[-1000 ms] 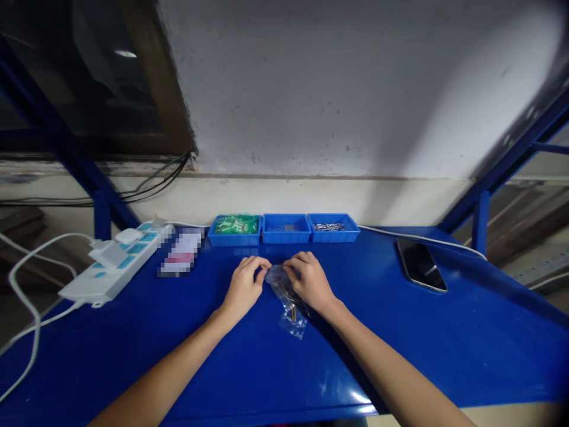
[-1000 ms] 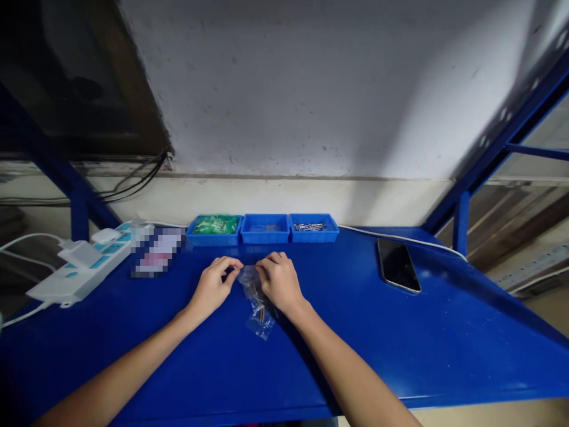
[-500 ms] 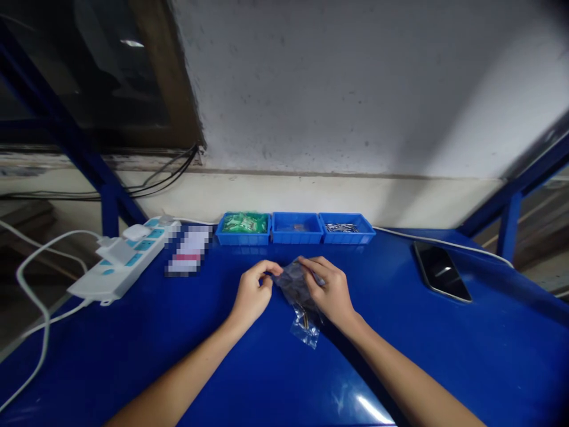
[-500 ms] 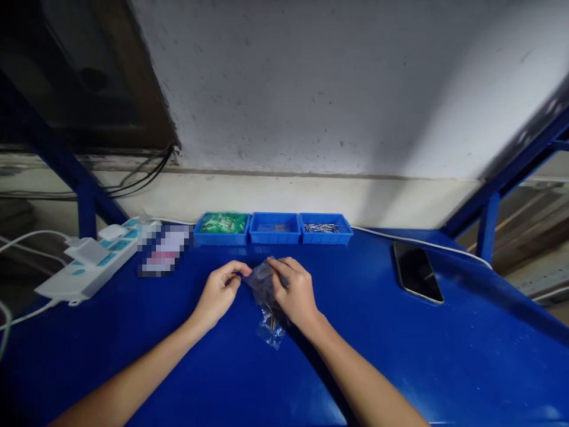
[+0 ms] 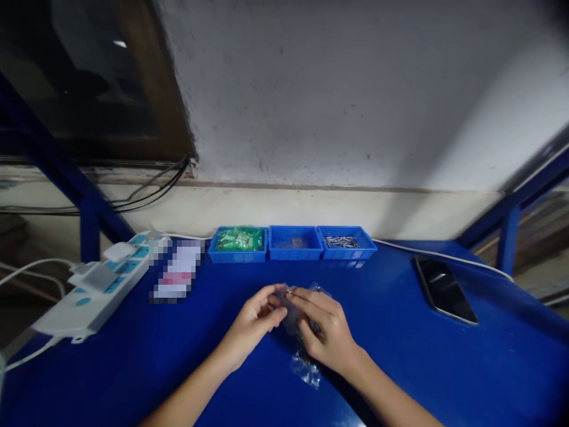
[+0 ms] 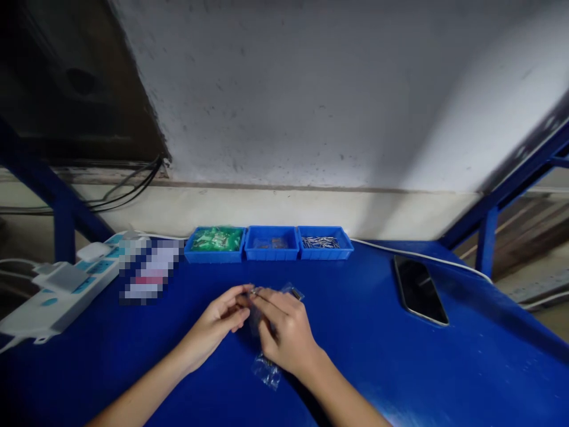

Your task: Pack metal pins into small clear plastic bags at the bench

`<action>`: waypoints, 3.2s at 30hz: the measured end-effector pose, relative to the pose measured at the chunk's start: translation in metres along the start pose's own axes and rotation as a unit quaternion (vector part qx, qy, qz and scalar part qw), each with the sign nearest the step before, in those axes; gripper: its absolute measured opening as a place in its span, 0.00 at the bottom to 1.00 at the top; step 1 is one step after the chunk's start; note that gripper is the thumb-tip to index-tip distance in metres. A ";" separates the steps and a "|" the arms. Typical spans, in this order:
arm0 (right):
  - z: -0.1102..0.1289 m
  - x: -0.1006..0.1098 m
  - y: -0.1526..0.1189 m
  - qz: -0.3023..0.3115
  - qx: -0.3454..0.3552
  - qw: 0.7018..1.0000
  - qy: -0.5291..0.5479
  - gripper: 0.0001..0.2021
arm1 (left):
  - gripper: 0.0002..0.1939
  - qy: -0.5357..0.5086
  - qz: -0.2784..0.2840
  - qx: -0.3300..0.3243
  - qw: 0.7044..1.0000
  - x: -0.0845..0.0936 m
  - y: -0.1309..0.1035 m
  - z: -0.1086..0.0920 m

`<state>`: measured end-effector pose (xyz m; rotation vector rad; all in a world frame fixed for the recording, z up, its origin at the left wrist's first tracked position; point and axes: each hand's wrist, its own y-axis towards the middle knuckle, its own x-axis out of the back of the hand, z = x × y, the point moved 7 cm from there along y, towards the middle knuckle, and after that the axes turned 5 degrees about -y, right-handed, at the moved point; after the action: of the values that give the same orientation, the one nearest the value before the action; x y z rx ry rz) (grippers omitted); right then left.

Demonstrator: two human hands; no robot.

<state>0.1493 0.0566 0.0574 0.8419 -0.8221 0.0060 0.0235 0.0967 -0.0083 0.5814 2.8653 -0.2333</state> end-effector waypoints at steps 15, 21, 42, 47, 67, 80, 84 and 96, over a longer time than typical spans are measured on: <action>-0.012 -0.016 -0.011 -0.006 -0.322 0.907 0.271 0.16 | 0.03 0.270 -0.134 -0.296 0.906 0.001 -0.024 -0.048; -0.015 -0.002 -0.015 -0.116 -0.305 0.914 0.239 0.07 | 0.06 0.328 -0.085 -0.280 0.898 -0.013 -0.028 -0.051; 0.008 0.011 0.000 0.009 -0.214 0.976 0.044 0.14 | 0.06 0.206 -0.089 -0.224 0.948 0.009 -0.022 -0.063; -0.020 -0.007 -0.011 0.031 -0.397 0.870 0.290 0.21 | 0.08 0.359 0.017 -0.343 0.868 -0.022 -0.037 -0.068; -0.015 0.002 -0.001 0.032 -0.220 0.958 0.182 0.10 | 0.08 0.205 -0.082 -0.139 0.965 0.000 -0.020 -0.043; -0.042 -0.006 -0.009 -0.005 -0.409 0.844 0.348 0.16 | 0.10 0.361 -0.091 -0.247 0.895 -0.010 -0.027 -0.053; -0.032 0.008 -0.004 -0.029 -0.305 0.924 0.228 0.11 | 0.19 0.160 -0.082 -0.073 0.981 -0.004 -0.018 -0.033; -0.004 -0.003 0.000 0.104 -0.146 0.978 0.105 0.10 | 0.05 0.209 -0.126 -0.188 0.951 -0.001 -0.026 -0.049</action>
<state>0.1502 0.0602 0.0543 0.4671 -0.6879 0.1535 0.0051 0.0820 0.0420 0.2053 3.2591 0.4484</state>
